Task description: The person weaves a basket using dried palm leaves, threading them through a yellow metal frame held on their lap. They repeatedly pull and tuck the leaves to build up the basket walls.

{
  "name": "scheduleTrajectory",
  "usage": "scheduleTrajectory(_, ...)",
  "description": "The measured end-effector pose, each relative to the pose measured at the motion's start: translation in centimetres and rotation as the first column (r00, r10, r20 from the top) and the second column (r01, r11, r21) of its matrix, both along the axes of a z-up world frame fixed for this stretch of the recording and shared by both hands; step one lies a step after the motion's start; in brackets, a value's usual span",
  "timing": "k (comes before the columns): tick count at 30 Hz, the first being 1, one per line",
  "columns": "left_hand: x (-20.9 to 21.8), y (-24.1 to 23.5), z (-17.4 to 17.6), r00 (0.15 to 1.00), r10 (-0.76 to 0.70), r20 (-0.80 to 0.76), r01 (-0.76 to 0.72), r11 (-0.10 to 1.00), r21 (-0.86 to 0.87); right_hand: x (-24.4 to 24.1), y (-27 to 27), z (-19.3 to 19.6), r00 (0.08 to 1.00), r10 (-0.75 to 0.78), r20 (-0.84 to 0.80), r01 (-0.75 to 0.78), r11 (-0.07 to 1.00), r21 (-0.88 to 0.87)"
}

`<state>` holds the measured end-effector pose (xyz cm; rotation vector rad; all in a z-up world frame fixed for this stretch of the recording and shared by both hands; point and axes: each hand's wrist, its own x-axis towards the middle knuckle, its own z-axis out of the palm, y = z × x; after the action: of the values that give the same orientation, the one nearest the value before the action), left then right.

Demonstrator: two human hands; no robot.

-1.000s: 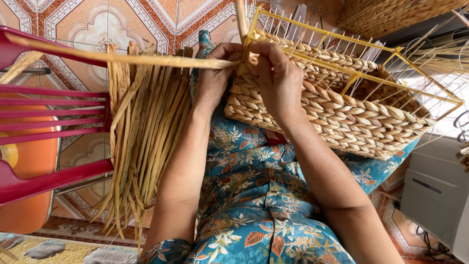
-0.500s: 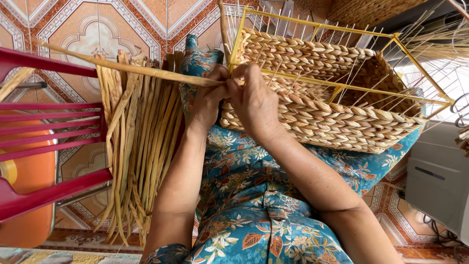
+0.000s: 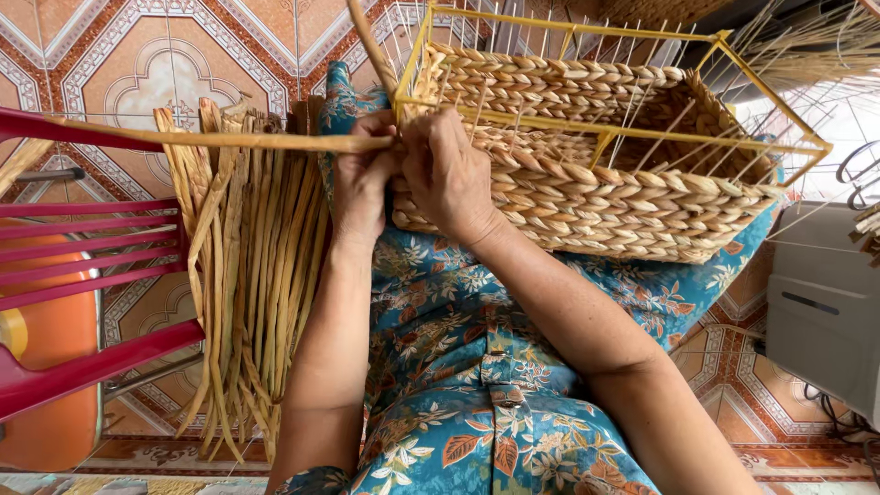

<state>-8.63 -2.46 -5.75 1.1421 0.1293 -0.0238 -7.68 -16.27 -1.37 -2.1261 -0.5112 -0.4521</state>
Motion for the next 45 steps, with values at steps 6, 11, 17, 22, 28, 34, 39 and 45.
scheduleTrajectory(6,1.3,0.7,-1.4,0.994,-0.048,-0.095,0.038,0.993,-0.109,0.0,-0.5,2.0,0.986,-0.087,-0.139,0.076,0.993,-0.085)
scheduleTrajectory(11,2.2,0.9,-1.5,0.996,-0.085,-0.013,0.086,0.996,0.037,0.7,0.0,1.6,0.97,-0.128,-0.207,0.089,0.978,-0.186)
scheduleTrajectory(17,0.5,-0.2,0.2,0.996,0.068,0.06,-0.079,0.971,0.224,0.6,-1.1,0.0,1.0,-0.001,-0.009,0.002,0.998,0.062)
scheduleTrajectory(22,-0.4,-1.0,0.6,0.983,0.158,0.093,-0.182,0.901,0.393,-0.1,-2.2,-0.2,0.884,0.144,-0.445,0.022,0.937,0.347)
scheduleTrajectory(28,-0.2,-1.5,-0.8,0.96,0.226,0.163,-0.277,0.725,0.631,1.8,-1.7,0.4,0.868,0.147,-0.475,-0.116,0.989,0.094)
scheduleTrajectory(34,-0.3,-1.9,-3.3,0.868,0.275,0.414,-0.496,0.518,0.697,2.0,-2.1,-0.1,0.933,0.01,-0.359,-0.035,0.997,-0.064)
scheduleTrajectory(39,0.0,-2.7,-3.5,0.856,0.25,0.453,-0.511,0.546,0.664,-0.7,-5.8,-0.9,0.741,0.465,-0.484,-0.01,0.728,0.685)
scheduleTrajectory(45,-0.8,-3.5,-0.8,0.781,0.206,0.59,-0.609,0.465,0.643,-0.7,-5.3,0.0,0.6,0.61,-0.518,0.073,0.603,0.794)
